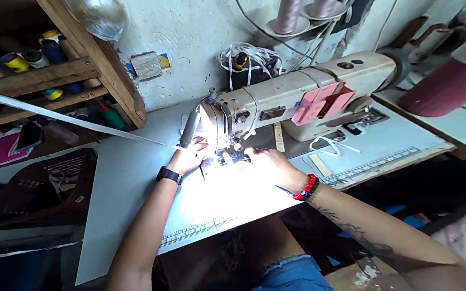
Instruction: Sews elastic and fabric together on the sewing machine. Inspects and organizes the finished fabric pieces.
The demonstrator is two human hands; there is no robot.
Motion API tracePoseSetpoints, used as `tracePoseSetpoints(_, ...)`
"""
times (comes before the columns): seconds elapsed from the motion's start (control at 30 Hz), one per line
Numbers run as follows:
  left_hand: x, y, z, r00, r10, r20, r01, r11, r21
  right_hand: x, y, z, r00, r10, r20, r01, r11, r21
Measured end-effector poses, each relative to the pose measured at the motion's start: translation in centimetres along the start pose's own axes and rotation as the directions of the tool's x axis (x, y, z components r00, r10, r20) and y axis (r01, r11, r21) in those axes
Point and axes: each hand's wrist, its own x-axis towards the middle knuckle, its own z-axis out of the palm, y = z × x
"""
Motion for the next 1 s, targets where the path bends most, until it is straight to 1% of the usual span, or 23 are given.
tracePoseSetpoints(0.07, 0.8, -0.4, -0.1, 0.999, -0.04, -0.016, 0.039, 0.999, -0.018, 0.5, 0.8, 0.7, 0.996, -0.075, -0.048, 0.077, 0.997, 0.029)
tracePoseSetpoints(0.1, 1.1, -0.5, -0.2, 0.999, -0.051, -0.013, 0.051, 0.999, -0.017, 0.9, 0.9, 0.6, 0.993, -0.108, -0.039, 0.11, 0.993, 0.048)
tracePoseSetpoints(0.13, 1.4, -0.7, -0.2, 0.999, -0.047, -0.021, 0.047, 0.999, -0.014, 1.4, 0.9, 0.3, 0.992, -0.126, -0.011, 0.127, 0.99, 0.06)
tracePoseSetpoints(0.23, 2.2, -1.2, -0.3, 0.997, -0.074, -0.018, 0.075, 0.997, 0.011, 3.6, -0.1, -0.9, 0.975, -0.151, 0.162, 0.143, 0.988, 0.06)
tracePoseSetpoints(0.27, 2.4, -1.4, -0.3, 0.997, -0.074, -0.014, 0.075, 0.997, 0.027, 4.5, -0.5, -1.1, 0.969, -0.16, 0.188, 0.151, 0.987, 0.058)
tracePoseSetpoints(0.3, 2.6, -1.5, -0.3, 0.997, -0.073, -0.016, 0.073, 0.997, 0.032, 5.1, -0.7, -1.1, 0.969, -0.164, 0.183, 0.15, 0.984, 0.093)
tracePoseSetpoints(0.33, 2.6, -1.5, -0.2, 0.997, -0.079, -0.015, 0.079, 0.996, 0.03, 5.5, -0.9, -0.9, 0.975, -0.154, 0.159, 0.129, 0.979, 0.157)
tracePoseSetpoints(0.37, 2.7, -1.5, -0.1, 0.996, -0.084, -0.017, 0.084, 0.996, 0.027, 5.8, -1.2, -1.0, 0.982, -0.11, 0.155, 0.074, 0.972, 0.224)
tracePoseSetpoints(0.4, 2.8, -1.4, -0.1, 0.995, -0.093, -0.019, 0.094, 0.995, 0.019, 6.0, -1.7, -1.2, 0.977, -0.044, 0.21, -0.013, 0.966, 0.259)
tracePoseSetpoints(0.47, 2.7, -0.7, -0.4, 0.993, -0.116, -0.028, 0.115, 0.993, -0.006, 6.7, -2.4, -2.1, 0.933, 0.039, 0.357, -0.14, 0.955, 0.263)
tracePoseSetpoints(0.5, 2.4, 0.0, -0.5, 0.99, -0.133, -0.042, 0.132, 0.991, -0.019, 7.0, -2.4, -2.2, 0.919, 0.05, 0.39, -0.158, 0.956, 0.249)
tracePoseSetpoints(0.53, 1.8, 0.7, -0.7, 0.986, -0.155, -0.061, 0.154, 0.988, -0.021, 7.1, -2.2, -2.1, 0.916, 0.029, 0.4, -0.126, 0.967, 0.22)
tracePoseSetpoints(0.6, 0.4, 0.3, -0.4, 0.978, -0.191, -0.081, 0.196, 0.979, 0.063, 6.7, -1.2, -1.6, 0.951, -0.068, 0.301, 0.018, 0.986, 0.167)
tracePoseSetpoints(0.67, -2.2, -1.1, -0.1, 0.983, -0.145, -0.109, 0.164, 0.97, 0.182, 5.5, 0.3, -1.7, 0.959, -0.176, 0.22, 0.158, 0.983, 0.098)
tracePoseSetpoints(0.73, -7.0, -0.6, -0.5, 0.991, -0.123, -0.048, 0.13, 0.968, 0.214, 3.3, 2.0, -0.8, 0.955, -0.246, 0.165, 0.24, 0.969, 0.055)
tracePoseSetpoints(0.77, -10.0, 0.4, -0.8, 0.994, -0.107, -0.005, 0.106, 0.972, 0.211, 1.9, 2.1, -0.6, 0.948, -0.279, 0.155, 0.27, 0.96, 0.076)
tracePoseSetpoints(0.8, -13.0, 1.6, -1.2, 0.997, -0.074, 0.02, 0.069, 0.983, 0.168, 0.4, 1.4, -1.1, 0.943, -0.298, 0.15, 0.277, 0.949, 0.149)
tracePoseSetpoints(0.83, -15.9, 3.0, -1.6, 0.999, -0.033, 0.029, 0.03, 0.995, 0.098, -0.9, 0.1, -1.5, 0.926, -0.36, 0.109, 0.329, 0.916, 0.23)
tracePoseSetpoints(0.87, -18.4, 4.2, -2.0, 1.0, 0.001, 0.027, -0.002, 1.0, 0.019, -1.7, -1.3, -1.4, 0.879, -0.478, 0.004, 0.46, 0.849, 0.26)
tracePoseSetpoints(0.9, -20.6, 5.1, -2.4, 1.0, 0.016, 0.024, -0.015, 0.998, -0.057, -1.9, -3.1, -1.1, 0.799, -0.588, -0.128, 0.6, 0.767, 0.226)
tracePoseSetpoints(0.93, -22.4, 5.8, -3.0, 1.0, 0.009, 0.024, -0.006, 0.994, -0.109, -1.4, -5.0, -0.9, 0.72, -0.659, -0.22, 0.693, 0.7, 0.173)
tracePoseSetpoints(0.97, -23.9, 6.1, -3.6, 1.0, -0.01, 0.019, 0.012, 0.994, -0.106, -0.5, -6.9, -0.7, 0.674, -0.694, -0.256, 0.735, 0.664, 0.136)
tracePoseSetpoints(1.0, -25.1, 6.1, -4.2, 0.999, -0.04, -0.002, 0.04, 0.999, -0.033, 0.9, -8.6, -0.5, 0.653, -0.71, -0.264, 0.752, 0.65, 0.109)
